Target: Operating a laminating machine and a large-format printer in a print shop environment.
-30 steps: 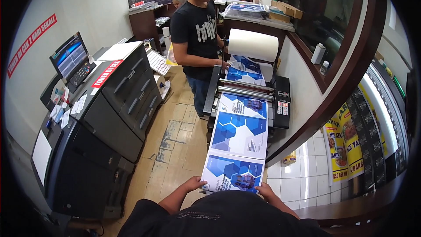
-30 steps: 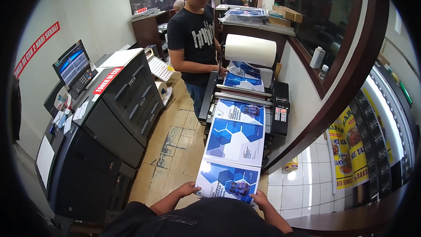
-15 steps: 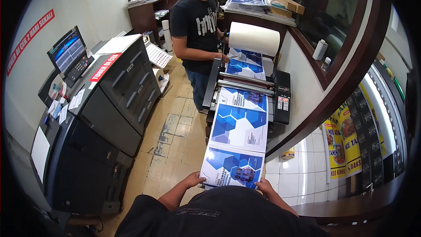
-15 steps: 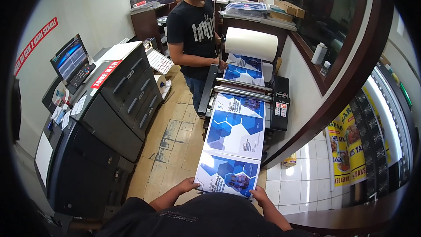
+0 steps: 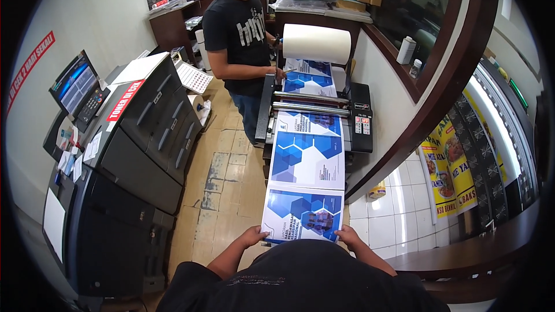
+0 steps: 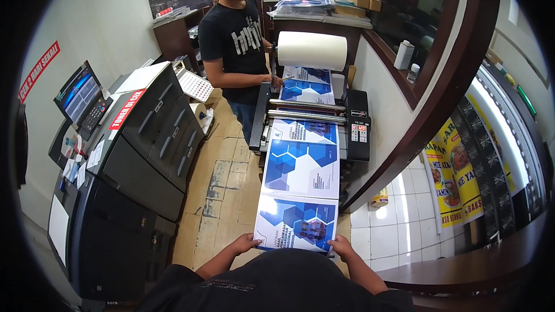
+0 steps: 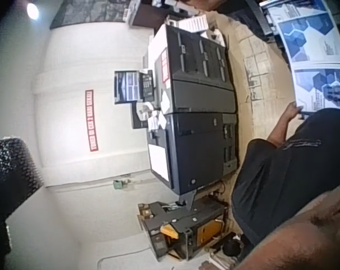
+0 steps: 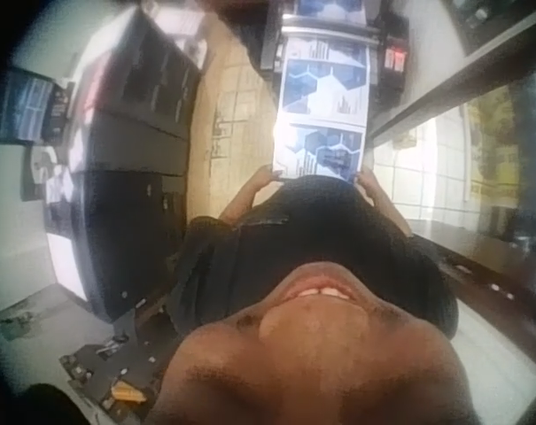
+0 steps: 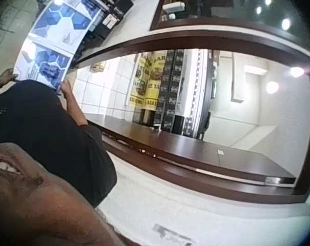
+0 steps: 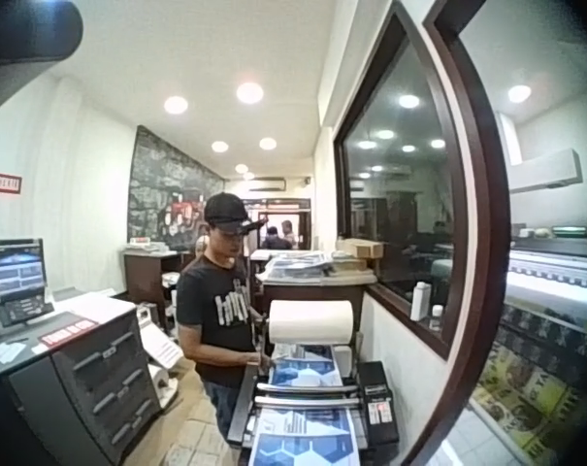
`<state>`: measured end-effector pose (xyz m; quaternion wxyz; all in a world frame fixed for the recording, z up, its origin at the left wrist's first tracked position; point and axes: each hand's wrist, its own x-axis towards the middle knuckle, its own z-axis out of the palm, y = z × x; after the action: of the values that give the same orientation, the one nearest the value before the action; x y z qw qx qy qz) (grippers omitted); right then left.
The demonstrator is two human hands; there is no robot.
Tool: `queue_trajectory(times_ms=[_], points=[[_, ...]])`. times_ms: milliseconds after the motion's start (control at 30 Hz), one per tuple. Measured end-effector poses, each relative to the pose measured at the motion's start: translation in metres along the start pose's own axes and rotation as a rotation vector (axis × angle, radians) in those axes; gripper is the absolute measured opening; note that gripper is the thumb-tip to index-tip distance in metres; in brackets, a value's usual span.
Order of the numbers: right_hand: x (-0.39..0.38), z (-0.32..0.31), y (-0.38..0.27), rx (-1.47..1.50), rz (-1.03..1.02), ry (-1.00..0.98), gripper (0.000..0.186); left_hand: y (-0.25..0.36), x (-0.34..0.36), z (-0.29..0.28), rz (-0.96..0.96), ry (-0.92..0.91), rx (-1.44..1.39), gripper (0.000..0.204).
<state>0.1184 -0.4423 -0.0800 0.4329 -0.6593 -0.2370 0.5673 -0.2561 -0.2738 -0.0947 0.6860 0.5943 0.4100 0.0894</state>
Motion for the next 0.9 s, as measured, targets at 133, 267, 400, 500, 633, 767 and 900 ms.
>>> queue_trajectory(times_ms=[133,267,400,500,633,767,900], points=[[0.002,-0.002,0.002,-0.05,0.033,0.021,0.023,-0.001,0.002,-0.001,0.004,0.006,0.008,0.033],[-0.002,0.0,0.001,0.046,0.0,-0.001,0.023,0.002,0.002,0.0,-0.005,0.003,0.031,0.033],[-0.002,-0.001,0.001,0.008,-0.002,0.013,0.018,0.006,0.002,-0.002,-0.027,0.03,0.08,0.032],[0.004,-0.003,0.015,-0.026,-0.009,0.029,0.016,-0.001,0.0,-0.001,-0.011,0.034,0.066,0.03],[0.001,-0.003,0.018,0.019,-0.015,0.042,0.015,-0.001,-0.002,-0.001,-0.006,0.01,0.107,0.029],[0.0,-0.002,0.027,0.016,0.005,0.037,0.017,-0.015,-0.006,0.001,-0.022,0.0,0.076,0.028],[-0.009,0.002,0.02,0.055,0.055,0.033,0.02,-0.017,-0.008,0.003,-0.032,-0.008,0.053,0.027]])
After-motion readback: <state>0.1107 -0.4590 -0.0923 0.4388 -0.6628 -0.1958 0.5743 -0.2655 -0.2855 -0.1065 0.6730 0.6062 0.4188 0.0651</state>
